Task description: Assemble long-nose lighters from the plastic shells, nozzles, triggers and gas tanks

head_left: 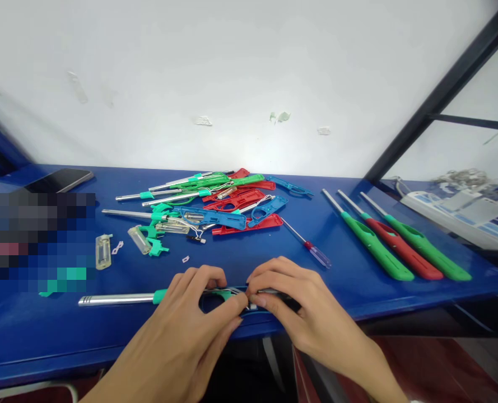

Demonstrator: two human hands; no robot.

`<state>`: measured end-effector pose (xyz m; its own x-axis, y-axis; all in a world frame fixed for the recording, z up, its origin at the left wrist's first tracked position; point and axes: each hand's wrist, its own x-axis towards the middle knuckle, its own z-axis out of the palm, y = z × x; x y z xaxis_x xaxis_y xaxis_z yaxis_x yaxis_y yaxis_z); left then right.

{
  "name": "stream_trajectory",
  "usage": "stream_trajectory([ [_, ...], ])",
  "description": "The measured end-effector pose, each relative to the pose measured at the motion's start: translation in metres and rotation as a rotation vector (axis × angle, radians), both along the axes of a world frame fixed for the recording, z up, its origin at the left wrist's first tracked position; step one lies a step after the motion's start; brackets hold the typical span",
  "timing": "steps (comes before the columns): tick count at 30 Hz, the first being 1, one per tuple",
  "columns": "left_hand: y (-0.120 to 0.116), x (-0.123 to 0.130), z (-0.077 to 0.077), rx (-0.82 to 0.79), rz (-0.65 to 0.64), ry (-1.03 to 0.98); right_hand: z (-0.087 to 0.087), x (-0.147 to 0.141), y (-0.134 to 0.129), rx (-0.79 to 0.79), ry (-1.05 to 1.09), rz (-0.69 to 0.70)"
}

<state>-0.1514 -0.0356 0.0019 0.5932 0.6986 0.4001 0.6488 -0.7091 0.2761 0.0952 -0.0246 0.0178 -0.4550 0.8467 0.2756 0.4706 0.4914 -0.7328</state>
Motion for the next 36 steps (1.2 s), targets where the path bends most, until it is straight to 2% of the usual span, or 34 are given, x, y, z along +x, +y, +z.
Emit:
stream_trajectory([
  [7, 0.0004, -0.0015, -0.0018, -0.007, 0.01, -0.03, 0.0024, 0.0009, -0.0031, 0.146, -0.038, 0.0],
  [13, -0.0007, -0.0034, -0.0043, -0.008, 0.001, -0.038, -0.0041, 0.001, -0.0088, 0.332, -0.05, -0.016],
  [20, -0.0004, -0.0016, -0.0026, -0.012, 0.002, -0.043, -0.0045, -0.0005, -0.0067, 0.457, -0.011, -0.004],
  [25, 0.0006, -0.0008, -0.0019, -0.015, 0.001, -0.041, -0.002, -0.0023, -0.0078, 0.474, 0.011, -0.002],
  [36, 0.0028, 0.0028, 0.0011, 0.005, 0.018, -0.065, 0.0003, -0.0001, -0.0077, 0.406, 0.056, -0.018],
])
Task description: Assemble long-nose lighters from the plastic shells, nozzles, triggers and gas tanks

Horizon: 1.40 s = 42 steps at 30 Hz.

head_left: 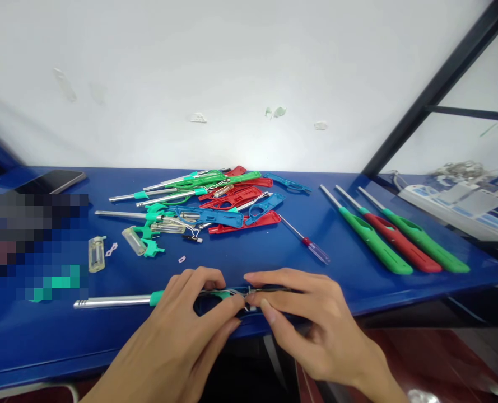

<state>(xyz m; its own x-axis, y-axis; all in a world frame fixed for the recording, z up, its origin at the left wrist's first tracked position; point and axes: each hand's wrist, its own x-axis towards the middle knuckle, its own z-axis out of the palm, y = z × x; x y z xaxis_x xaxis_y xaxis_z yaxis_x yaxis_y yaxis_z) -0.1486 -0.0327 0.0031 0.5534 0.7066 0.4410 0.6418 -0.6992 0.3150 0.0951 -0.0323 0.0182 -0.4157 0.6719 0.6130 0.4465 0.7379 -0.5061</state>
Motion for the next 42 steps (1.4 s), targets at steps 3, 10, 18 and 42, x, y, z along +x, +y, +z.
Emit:
stream_trajectory([
  [3, -0.001, -0.003, -0.003, 0.002, 0.002, 0.009, 0.0, 0.0, 0.0, -0.001, 0.003, 0.005],
  [10, -0.002, -0.007, -0.007, 0.0, -0.014, 0.015, -0.001, 0.002, -0.001, 0.019, -0.004, -0.005],
  [18, -0.003, -0.009, -0.008, -0.039, -0.031, 0.022, 0.0, 0.001, -0.002, 0.008, 0.0, -0.015],
  [42, 0.0, -0.009, -0.008, -0.012, -0.034, 0.043, 0.002, 0.03, 0.006, -0.487, -0.005, -0.196],
])
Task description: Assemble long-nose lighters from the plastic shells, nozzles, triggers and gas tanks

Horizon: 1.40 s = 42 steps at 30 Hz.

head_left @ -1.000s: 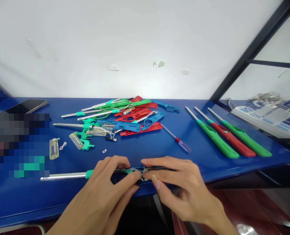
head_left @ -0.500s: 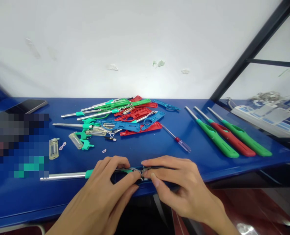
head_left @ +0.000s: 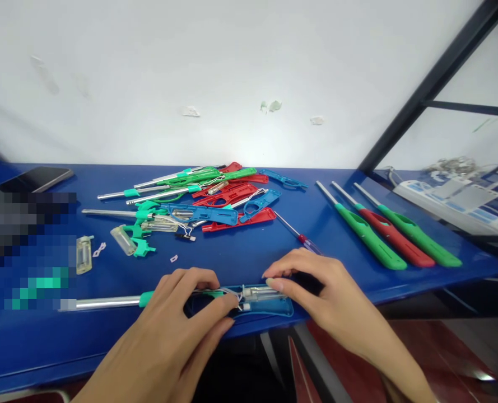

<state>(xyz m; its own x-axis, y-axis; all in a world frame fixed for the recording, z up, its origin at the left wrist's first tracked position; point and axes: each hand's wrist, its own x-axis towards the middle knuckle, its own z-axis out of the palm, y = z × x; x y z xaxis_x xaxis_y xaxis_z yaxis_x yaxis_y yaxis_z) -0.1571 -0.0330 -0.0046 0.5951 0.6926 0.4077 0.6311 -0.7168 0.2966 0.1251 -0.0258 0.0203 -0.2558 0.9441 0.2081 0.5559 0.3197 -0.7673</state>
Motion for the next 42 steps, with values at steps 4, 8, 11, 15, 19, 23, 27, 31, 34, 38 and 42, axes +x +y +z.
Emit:
stream_trajectory([
  [4, -0.0005, 0.0002, 0.001, 0.007, -0.003, -0.004, 0.0028, -0.0039, -0.0013, -0.011, -0.024, -0.007],
  [8, -0.0008, 0.0004, 0.001, 0.018, -0.008, -0.009, 0.0044, -0.0055, -0.0032, 0.0, -0.051, -0.021],
  [11, -0.0005, 0.0013, 0.0018, 0.019, -0.011, -0.005, 0.0035, -0.0053, -0.0035, -0.001, -0.061, -0.024],
  [15, 0.0009, 0.0043, 0.0047, 0.03, -0.017, -0.004, 0.0, -0.0051, -0.0024, -0.012, -0.041, -0.027],
  [19, 0.0019, 0.0057, 0.006, 0.043, -0.022, 0.005, -0.0029, -0.0052, -0.0017, -0.015, -0.023, -0.045],
  [23, 0.0018, 0.0031, 0.0031, 0.039, -0.015, 0.013, -0.0035, -0.0054, -0.0014, -0.011, -0.018, -0.05],
  [27, 0.0008, 0.0012, 0.0002, 0.028, -0.004, 0.014, -0.0029, -0.0059, -0.0006, -0.005, -0.011, -0.044],
  [31, -0.0005, 0.0008, -0.0003, 0.033, -0.003, 0.008, -0.0027, -0.0059, -0.0012, 0.0, -0.011, -0.043],
  [34, -0.001, 0.0006, -0.001, 0.031, 0.003, 0.005, -0.0029, -0.0055, -0.0021, 0.002, -0.009, -0.044],
  [38, -0.0017, 0.0001, -0.0018, 0.035, 0.009, -0.01, -0.0028, -0.0052, -0.0019, 0.006, -0.007, -0.046],
  [42, -0.001, 0.0005, 0.0034, 0.03, 0.015, 0.008, -0.0018, -0.0059, -0.0016, -0.01, -0.012, -0.045],
])
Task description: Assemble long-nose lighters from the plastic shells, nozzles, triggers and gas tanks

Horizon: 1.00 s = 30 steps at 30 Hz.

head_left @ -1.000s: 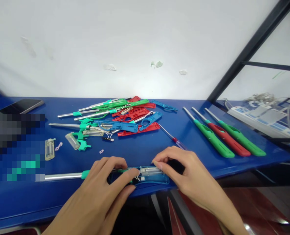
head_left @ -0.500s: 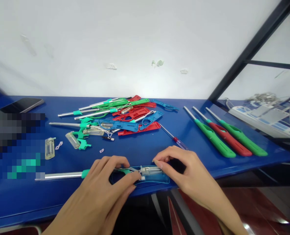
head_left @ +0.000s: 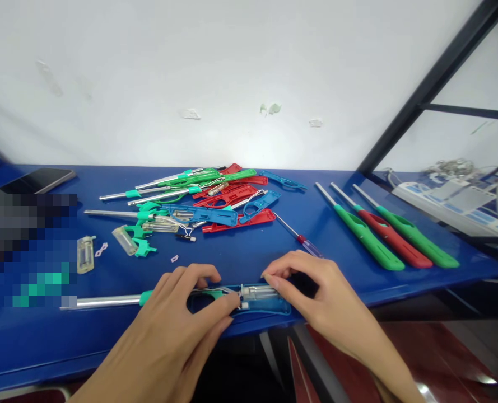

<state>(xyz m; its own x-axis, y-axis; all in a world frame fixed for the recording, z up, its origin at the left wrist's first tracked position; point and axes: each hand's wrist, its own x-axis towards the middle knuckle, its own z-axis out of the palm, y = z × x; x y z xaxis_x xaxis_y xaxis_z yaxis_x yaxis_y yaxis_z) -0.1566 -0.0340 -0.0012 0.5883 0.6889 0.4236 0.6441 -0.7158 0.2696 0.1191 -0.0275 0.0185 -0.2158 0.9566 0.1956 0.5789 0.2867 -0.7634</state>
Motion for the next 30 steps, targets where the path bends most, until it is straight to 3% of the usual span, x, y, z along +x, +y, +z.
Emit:
stream_trajectory([
  [11, 0.022, -0.001, 0.029, -0.27, -0.065, 0.057, -0.001, 0.0, 0.001, 0.013, -0.008, 0.013],
  [21, 0.018, -0.004, 0.023, -0.252, -0.065, 0.004, -0.002, -0.002, 0.001, 0.042, 0.023, -0.002],
  [30, 0.027, -0.01, 0.027, -0.247, -0.125, 0.001, -0.003, -0.001, 0.0, 0.055, -0.001, -0.004],
])
